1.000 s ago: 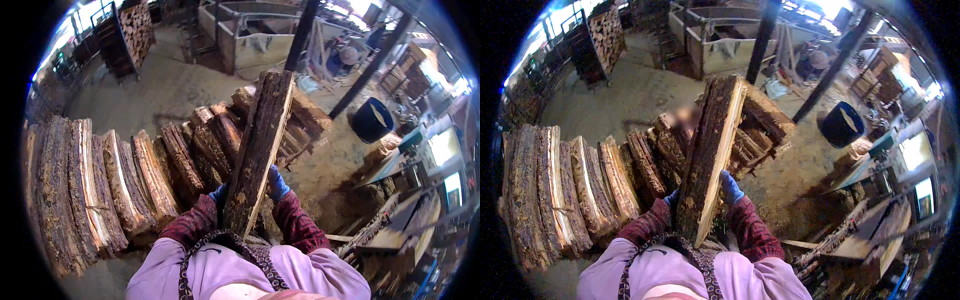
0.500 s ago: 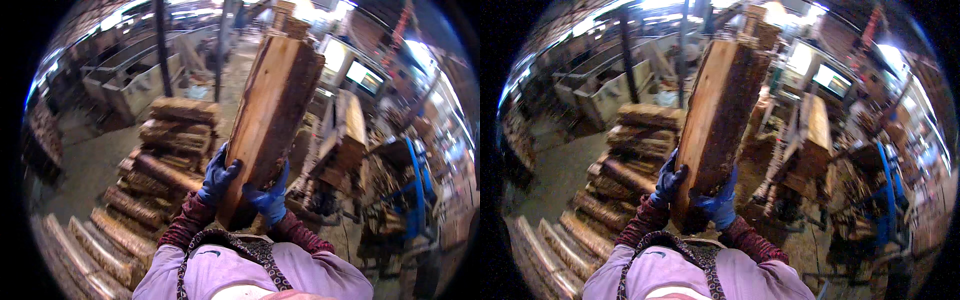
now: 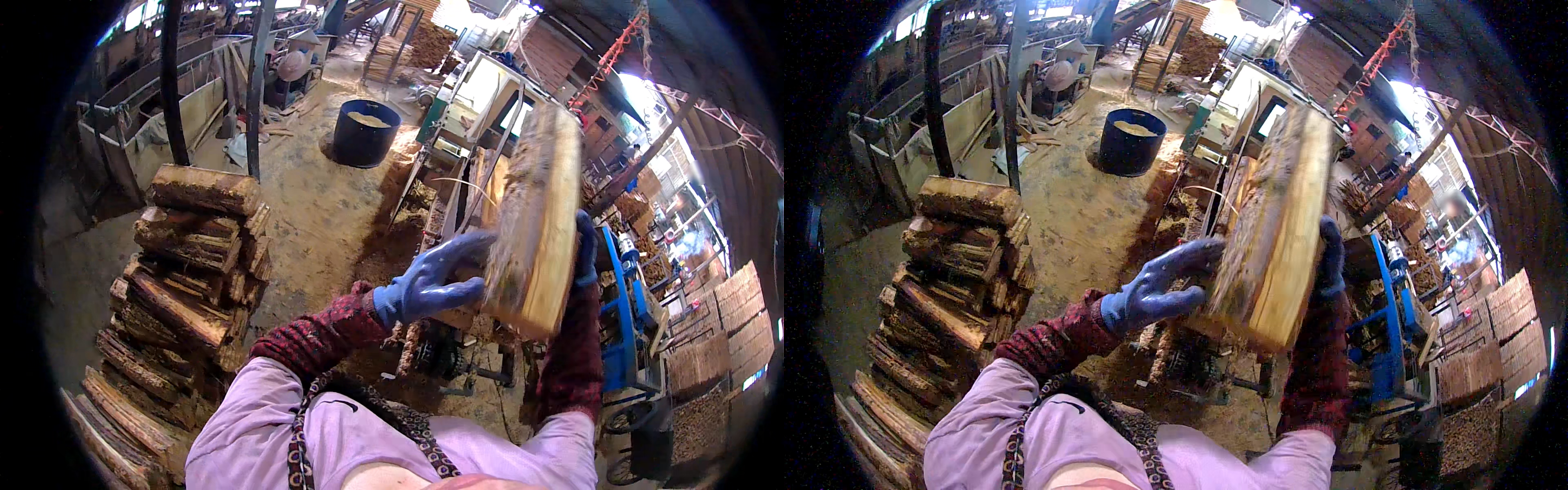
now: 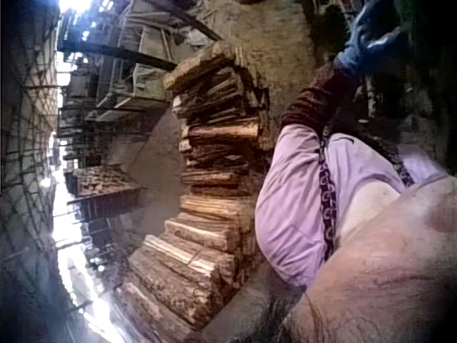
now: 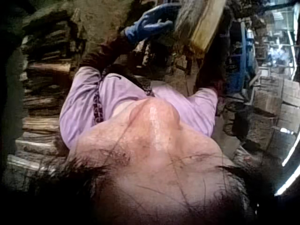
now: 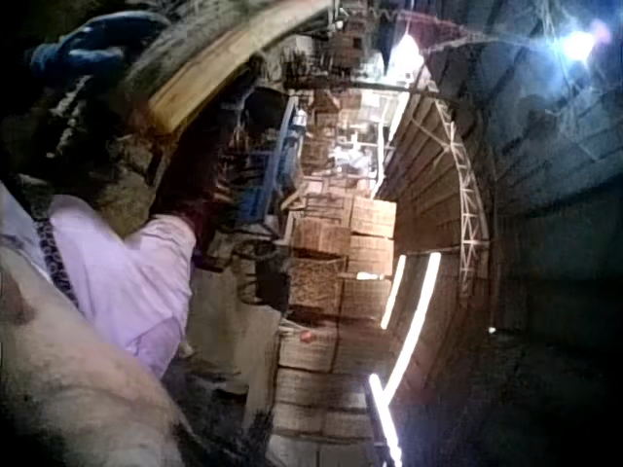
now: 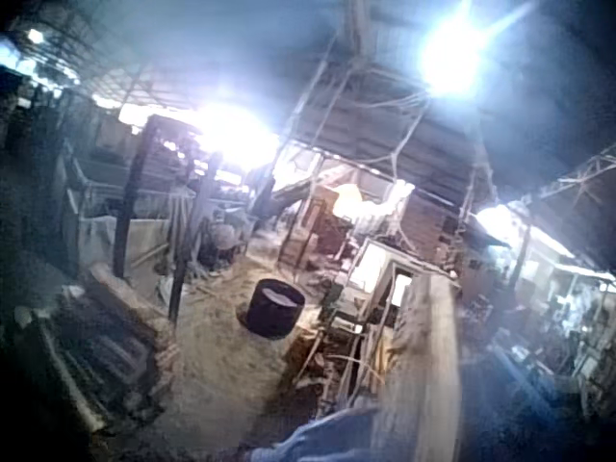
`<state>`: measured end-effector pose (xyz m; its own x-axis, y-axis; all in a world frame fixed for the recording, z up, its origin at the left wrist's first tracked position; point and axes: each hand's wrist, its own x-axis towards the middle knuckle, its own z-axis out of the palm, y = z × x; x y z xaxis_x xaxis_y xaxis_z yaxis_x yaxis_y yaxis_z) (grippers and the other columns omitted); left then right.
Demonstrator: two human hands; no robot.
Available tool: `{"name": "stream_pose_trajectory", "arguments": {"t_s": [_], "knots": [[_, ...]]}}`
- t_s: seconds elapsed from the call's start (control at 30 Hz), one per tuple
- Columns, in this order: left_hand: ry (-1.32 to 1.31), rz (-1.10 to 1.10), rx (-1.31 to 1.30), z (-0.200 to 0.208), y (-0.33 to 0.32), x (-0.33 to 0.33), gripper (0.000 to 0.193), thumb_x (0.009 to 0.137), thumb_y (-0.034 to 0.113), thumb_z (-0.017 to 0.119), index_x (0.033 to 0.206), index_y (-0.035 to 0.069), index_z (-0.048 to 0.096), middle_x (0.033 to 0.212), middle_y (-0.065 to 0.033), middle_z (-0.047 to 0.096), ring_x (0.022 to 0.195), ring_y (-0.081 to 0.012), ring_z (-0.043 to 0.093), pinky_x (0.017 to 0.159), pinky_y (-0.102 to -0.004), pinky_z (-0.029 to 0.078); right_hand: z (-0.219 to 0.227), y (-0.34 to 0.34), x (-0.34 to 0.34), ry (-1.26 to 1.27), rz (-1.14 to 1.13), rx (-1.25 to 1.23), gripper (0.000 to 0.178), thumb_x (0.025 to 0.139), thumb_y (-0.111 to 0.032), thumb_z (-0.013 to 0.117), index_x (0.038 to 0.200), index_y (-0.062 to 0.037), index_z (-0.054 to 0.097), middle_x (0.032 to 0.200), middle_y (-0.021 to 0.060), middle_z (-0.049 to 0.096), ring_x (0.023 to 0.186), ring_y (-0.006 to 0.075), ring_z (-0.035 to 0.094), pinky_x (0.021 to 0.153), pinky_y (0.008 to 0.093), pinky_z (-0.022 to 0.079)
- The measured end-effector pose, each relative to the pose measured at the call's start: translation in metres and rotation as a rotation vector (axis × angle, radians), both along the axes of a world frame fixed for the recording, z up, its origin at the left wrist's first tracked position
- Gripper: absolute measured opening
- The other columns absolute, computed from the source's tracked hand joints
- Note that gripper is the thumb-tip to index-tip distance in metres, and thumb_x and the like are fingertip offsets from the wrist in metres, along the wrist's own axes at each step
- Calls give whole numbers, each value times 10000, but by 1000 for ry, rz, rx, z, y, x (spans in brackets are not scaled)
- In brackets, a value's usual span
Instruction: The person picks up individual planks of wood from a pile and stacks them neatly on a growing stack. The person then gathers smaller wooden slats from the floor and stacks them into a separate pile.
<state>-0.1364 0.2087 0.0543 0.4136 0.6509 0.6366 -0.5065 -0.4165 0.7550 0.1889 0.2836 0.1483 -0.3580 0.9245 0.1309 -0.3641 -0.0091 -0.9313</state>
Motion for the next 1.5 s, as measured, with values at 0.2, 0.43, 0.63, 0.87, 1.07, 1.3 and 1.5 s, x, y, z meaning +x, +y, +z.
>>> {"name": "stream_pose_trajectory", "arguments": {"t_s": [0.2,0.43,0.63,0.87,1.07,1.3,1.5], "knots": [[328,-62,-162,-108,40,-16,625,1000,322,706,1508,26,494,1385,-96,624,1258,-170,568,1099,-370,460,-96,197,98,-146,-269,28,509,1059,-479,560,1332,-54,630,1187,46,688,1050,192,654,933,368,550],[796,223,-470,-240,-2,-204,582,978,395,735,1417,40,596,1292,-94,689,1169,-150,615,1029,-351,500,-221,70,29,-684,-975,469,306,987,-292,644,1170,-50,683,1070,74,704,938,175,658,860,351,549],[490,322,-894,-293,1,-335,589,967,428,740,1399,45,621,1257,-64,694,1077,-140,638,914,-322,538,-427,-144,-152,-591,-505,-311,103,898,-106,759,983,-49,754,919,81,726,825,163,666,788,325,549],[274,408,-980,-309,57,-418,558,995,394,708,1413,40,600,1240,-57,683,1051,-140,645,911,-315,538,-431,84,-409,-667,147,-152,275,925,-274,726,1116,-77,704,970,70,704,860,171,654,784,306,522],[137,649,-1174,-317,99,-518,502,1027,361,661,1428,69,585,1236,-64,689,1090,-167,671,940,-328,547,-434,349,-677,-433,241,-240,484,968,-474,674,1280,-106,642,1047,59,678,913,181,640,792,290,495],[-322,1122,-1518,-320,228,-691,631,926,607,679,1406,204,606,1223,-86,688,990,-224,692,893,-437,556,-511,463,-783,-200,353,-714,644,974,-625,595,1317,-80,608,1155,87,659,996,258,639,821,398,529],[-612,1502,-1064,-418,276,-879,710,998,592,590,1490,84,529,1466,-97,577,1299,-248,554,1130,-391,415,-449,400,-830,-250,790,-617,781,1041,-647,406,1506,-25,492,1424,132,625,1285,318,604,1086,480,482]]}}
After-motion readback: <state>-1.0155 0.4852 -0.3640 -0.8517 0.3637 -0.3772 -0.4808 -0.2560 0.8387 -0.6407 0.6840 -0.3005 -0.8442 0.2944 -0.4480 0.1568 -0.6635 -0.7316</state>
